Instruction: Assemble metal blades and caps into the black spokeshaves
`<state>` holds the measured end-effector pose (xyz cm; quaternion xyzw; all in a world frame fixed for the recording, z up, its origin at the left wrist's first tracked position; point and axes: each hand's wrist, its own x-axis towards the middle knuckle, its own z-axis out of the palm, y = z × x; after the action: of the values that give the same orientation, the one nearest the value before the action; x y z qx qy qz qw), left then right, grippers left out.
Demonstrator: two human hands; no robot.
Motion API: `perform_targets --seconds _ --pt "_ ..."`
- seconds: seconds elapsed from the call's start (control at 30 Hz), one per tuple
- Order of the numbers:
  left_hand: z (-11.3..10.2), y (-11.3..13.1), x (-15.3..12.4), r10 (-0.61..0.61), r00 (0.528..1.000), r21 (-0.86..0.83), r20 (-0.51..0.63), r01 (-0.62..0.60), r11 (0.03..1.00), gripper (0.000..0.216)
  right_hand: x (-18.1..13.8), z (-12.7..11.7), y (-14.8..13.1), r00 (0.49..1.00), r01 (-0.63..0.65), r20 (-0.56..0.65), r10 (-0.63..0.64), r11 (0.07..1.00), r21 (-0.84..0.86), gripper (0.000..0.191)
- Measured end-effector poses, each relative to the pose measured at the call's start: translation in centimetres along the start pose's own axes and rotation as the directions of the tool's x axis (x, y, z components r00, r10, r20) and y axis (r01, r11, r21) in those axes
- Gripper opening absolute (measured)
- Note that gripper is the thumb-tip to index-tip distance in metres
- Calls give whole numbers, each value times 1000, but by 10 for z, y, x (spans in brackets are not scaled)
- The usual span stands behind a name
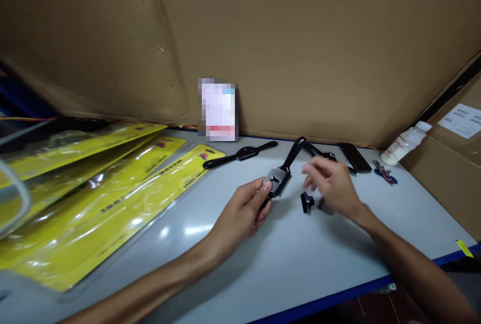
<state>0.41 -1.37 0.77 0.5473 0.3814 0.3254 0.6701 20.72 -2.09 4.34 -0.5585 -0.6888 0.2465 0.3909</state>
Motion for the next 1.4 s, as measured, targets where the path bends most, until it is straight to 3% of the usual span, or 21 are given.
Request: perform_targets --seconds 0.07,0.17,0.23,0.33,0.37,0.43,0.57,0.67,0.8,1.0,1.27,1.4 --pt "-3 -1 2 -4 1000 20 -27 4 1000 45 8 -23 2 992 13 -121 -41 974 -226 34" --pt "-4 -3 3 -51 999 8 -17 51 999 42 13 -49 7 996 11 77 36 844 -536 34" --pt "-4 -5 3 -88 996 0 2 88 996 40 13 -58 12 960 55 240 143 746 -664 26" --pt "-3 -6 1 -115 993 23 1 115 993 38 10 -64 21 912 52 297 284 639 -768 9" --pt "-3 -6 1 -119 993 35 -4 119 992 38 10 -66 24 909 41 284 305 614 -788 4" --pt "-3 -5 1 -131 991 57 -10 131 990 37 11 -68 31 909 41 279 309 600 -799 11" --pt "-1 -3 1 -158 987 77 -10 158 984 35 14 -69 36 898 62 328 293 654 -754 25" --pt "-1 -2 0 -163 987 57 -11 163 985 35 15 -68 29 931 29 269 246 685 -728 13" --pt "-4 -2 1 -177 984 0 -10 177 984 35 16 -67 18 921 60 331 207 763 -644 6" --pt "-4 -1 2 -176 984 -8 -18 176 984 37 18 -76 28 957 -70 79 279 489 -870 21" --pt "-4 -2 1 -179 984 -2 -7 179 984 39 22 -73 48 938 38 202 283 493 -869 42" --pt "-4 -3 2 -189 982 4 -7 189 982 40 25 -69 58 927 60 232 296 493 -868 33"
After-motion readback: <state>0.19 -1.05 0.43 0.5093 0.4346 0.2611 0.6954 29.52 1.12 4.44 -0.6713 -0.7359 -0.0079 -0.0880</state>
